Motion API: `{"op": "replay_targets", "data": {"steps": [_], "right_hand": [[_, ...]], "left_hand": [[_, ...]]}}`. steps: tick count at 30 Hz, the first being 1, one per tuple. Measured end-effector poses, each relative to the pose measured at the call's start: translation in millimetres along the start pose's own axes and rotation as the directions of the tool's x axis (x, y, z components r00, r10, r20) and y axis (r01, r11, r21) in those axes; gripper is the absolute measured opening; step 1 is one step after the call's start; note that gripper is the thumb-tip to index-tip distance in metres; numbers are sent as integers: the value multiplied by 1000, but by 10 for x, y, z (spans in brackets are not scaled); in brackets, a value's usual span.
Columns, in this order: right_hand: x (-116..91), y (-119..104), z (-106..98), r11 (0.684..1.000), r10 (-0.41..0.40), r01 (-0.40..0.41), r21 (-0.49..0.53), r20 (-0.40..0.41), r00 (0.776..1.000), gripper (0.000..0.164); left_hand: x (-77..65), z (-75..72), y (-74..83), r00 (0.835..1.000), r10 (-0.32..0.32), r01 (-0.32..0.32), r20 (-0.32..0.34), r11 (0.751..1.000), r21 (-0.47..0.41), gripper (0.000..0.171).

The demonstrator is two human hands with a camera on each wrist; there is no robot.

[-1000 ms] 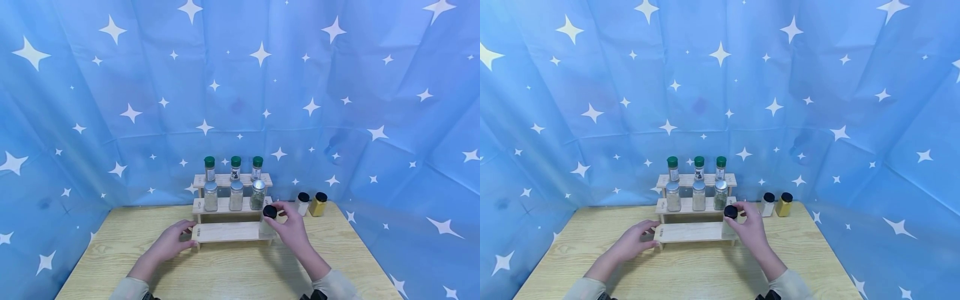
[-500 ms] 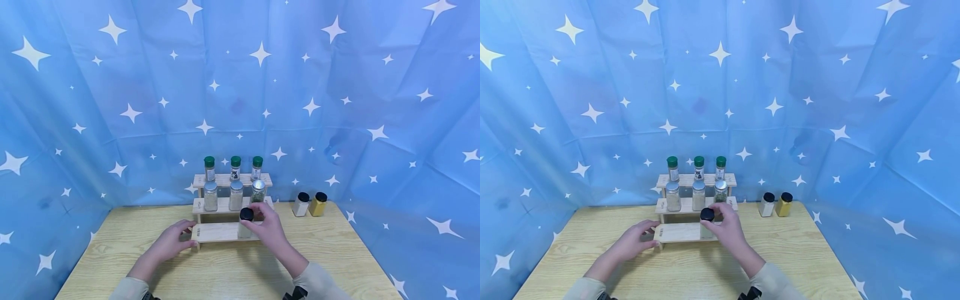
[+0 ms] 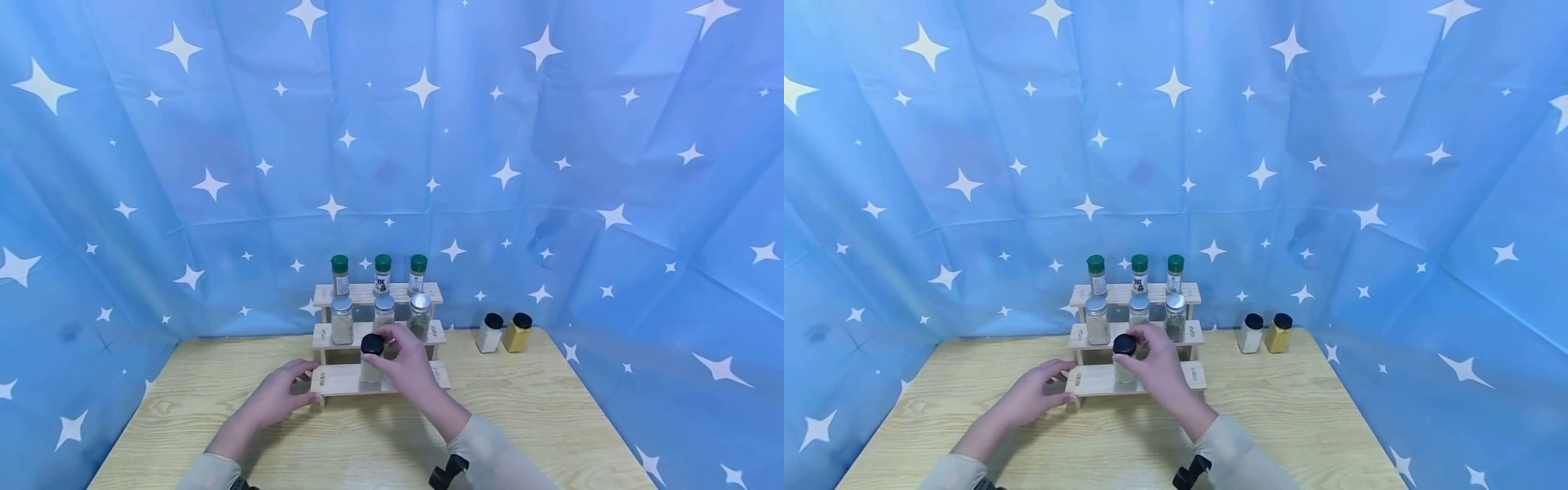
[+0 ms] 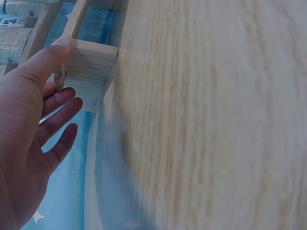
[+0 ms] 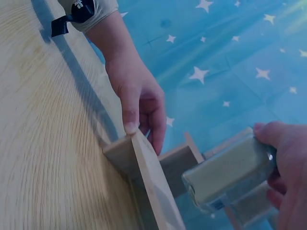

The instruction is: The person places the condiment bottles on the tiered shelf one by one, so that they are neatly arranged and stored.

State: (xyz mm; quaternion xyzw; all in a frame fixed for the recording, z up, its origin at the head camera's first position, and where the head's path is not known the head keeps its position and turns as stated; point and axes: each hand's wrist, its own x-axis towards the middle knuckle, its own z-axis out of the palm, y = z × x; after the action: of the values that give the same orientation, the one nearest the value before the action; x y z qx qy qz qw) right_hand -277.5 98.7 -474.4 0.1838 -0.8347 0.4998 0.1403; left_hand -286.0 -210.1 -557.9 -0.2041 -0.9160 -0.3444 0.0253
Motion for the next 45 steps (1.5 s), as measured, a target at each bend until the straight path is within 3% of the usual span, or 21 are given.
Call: {"op": "replay_targets", "data": {"steps": [15, 45], "right_hand": [[59, -68, 350, 998, -52, 49, 43, 57, 997, 40], [24, 44, 654, 995, -17, 11, 96, 59, 998, 42]], "left_hand": [[8, -3, -12, 1000, 10, -9, 5, 1000, -17, 69], [9, 1, -41, 1000, -2, 2, 13, 1000, -17, 72]]}}
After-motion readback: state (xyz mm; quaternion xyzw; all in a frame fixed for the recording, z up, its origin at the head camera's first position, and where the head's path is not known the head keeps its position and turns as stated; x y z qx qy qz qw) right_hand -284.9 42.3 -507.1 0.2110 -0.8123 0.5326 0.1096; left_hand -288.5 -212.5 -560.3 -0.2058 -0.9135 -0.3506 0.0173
